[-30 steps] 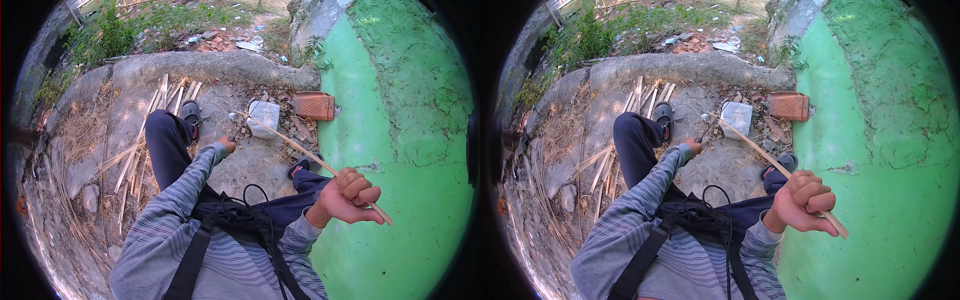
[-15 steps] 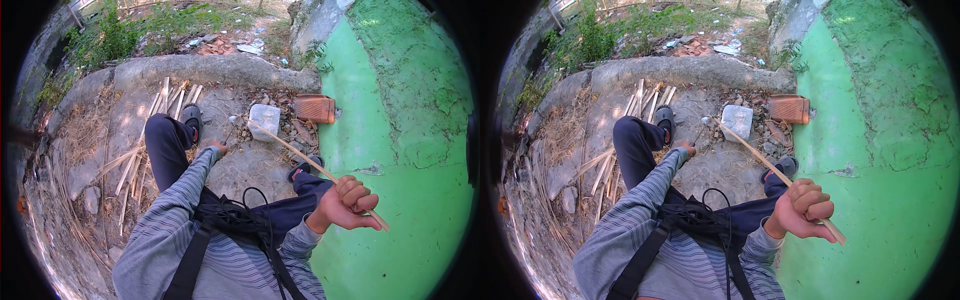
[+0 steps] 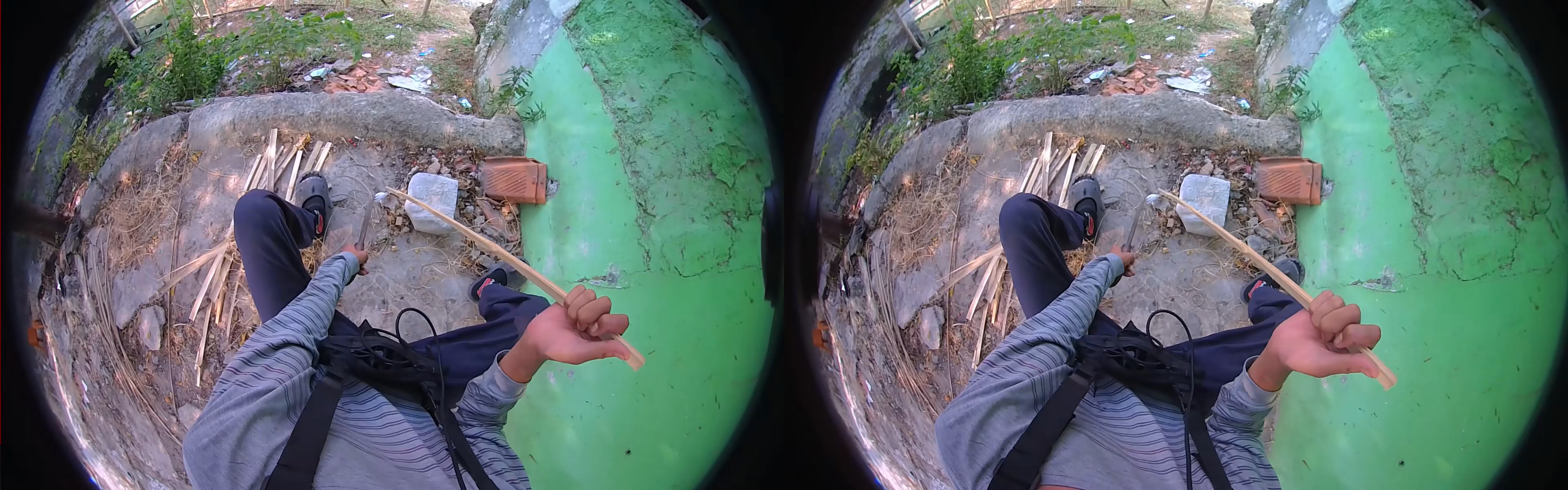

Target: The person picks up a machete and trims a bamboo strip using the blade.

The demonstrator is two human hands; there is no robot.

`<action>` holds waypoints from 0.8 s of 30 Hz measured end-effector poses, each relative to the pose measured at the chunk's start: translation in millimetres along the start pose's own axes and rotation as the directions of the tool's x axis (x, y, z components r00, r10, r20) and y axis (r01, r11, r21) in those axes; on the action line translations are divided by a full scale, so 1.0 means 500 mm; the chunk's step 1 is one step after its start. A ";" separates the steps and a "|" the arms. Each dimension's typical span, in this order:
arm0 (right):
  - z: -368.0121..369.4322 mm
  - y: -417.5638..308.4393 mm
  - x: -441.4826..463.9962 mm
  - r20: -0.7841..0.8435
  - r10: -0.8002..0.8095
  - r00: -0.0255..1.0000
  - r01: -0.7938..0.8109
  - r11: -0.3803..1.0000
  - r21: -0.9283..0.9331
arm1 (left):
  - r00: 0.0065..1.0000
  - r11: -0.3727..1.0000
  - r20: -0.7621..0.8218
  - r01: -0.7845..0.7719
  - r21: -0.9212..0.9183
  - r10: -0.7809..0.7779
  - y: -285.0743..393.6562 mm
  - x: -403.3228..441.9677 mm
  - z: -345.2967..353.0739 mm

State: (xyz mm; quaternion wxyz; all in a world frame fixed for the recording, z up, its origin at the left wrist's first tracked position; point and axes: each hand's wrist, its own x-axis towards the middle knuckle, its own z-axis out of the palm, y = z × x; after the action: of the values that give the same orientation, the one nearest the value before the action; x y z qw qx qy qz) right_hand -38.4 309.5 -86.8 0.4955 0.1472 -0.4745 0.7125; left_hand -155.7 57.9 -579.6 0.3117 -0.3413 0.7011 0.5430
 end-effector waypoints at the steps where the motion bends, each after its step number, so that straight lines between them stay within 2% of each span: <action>1: 0.004 0.002 0.001 -0.082 -0.028 0.996 0.020 0.996 -0.092 | 0.999 0.998 0.013 -0.051 0.022 0.050 0.001 -0.002 -0.001; 2: 0.007 0.003 0.002 -0.159 -0.063 0.985 0.033 0.982 -0.184 | 0.994 0.994 0.028 -0.102 0.043 0.101 0.005 -0.008 -0.004; 3: 0.008 0.003 0.002 -0.160 -0.062 0.985 0.032 0.982 -0.184 | 0.995 0.994 0.027 -0.101 0.044 0.100 0.012 -0.014 -0.007; 5: 0.011 0.004 0.002 -0.209 -0.076 0.975 0.034 0.979 -0.201 | 0.973 0.938 -0.002 -0.221 0.269 0.230 0.027 -0.021 -0.015; 6: 0.015 0.005 0.003 -0.210 -0.077 0.975 0.034 0.979 -0.200 | 0.973 0.937 -0.003 -0.222 0.270 0.231 0.032 -0.024 -0.016; 8: 0.025 0.001 0.006 -0.252 -0.100 0.962 0.034 0.966 -0.257 | 0.911 0.858 0.065 -0.406 0.315 0.408 0.042 -0.032 -0.012; 9: 0.025 -0.006 0.013 -0.255 -0.101 0.962 0.033 0.966 -0.257 | 0.911 0.857 0.065 -0.406 0.318 0.407 0.048 -0.037 -0.007; 11: 0.023 -0.030 0.040 -0.311 -0.253 0.916 0.125 0.918 -0.377 | 0.797 0.754 0.052 -0.587 0.295 0.601 0.060 -0.048 0.009; 12: 0.027 -0.049 0.054 -0.333 -0.308 0.891 0.171 0.907 -0.384 | 0.800 0.755 0.054 -0.584 0.296 0.598 0.070 -0.068 0.012; 18: 0.016 -0.186 0.121 -0.309 -0.398 0.864 0.248 0.869 -0.428 | 0.742 0.727 0.112 -0.670 0.151 0.660 0.117 -0.158 0.017; 21: 0.002 -0.249 0.129 -0.290 -0.440 0.850 0.299 0.856 -0.421 | 0.789 0.778 0.158 -0.613 0.139 0.594 0.130 -0.193 0.018; 23: -0.012 -0.275 0.129 -0.267 -0.433 0.861 0.312 0.864 -0.394 | 0.706 0.674 0.151 -0.707 0.215 0.692 0.119 -0.174 0.030; 24: -0.015 -0.281 0.130 -0.241 -0.438 0.866 0.324 0.859 -0.396 | 0.705 0.673 0.152 -0.708 0.214 0.693 0.116 -0.172 0.033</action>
State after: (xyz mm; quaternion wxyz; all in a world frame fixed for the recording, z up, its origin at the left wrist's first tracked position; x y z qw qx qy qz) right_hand 52.0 360.7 28.1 0.7168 0.0325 -0.4641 0.5193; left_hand -152.5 96.2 -482.0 0.1414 0.0128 0.8328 0.5351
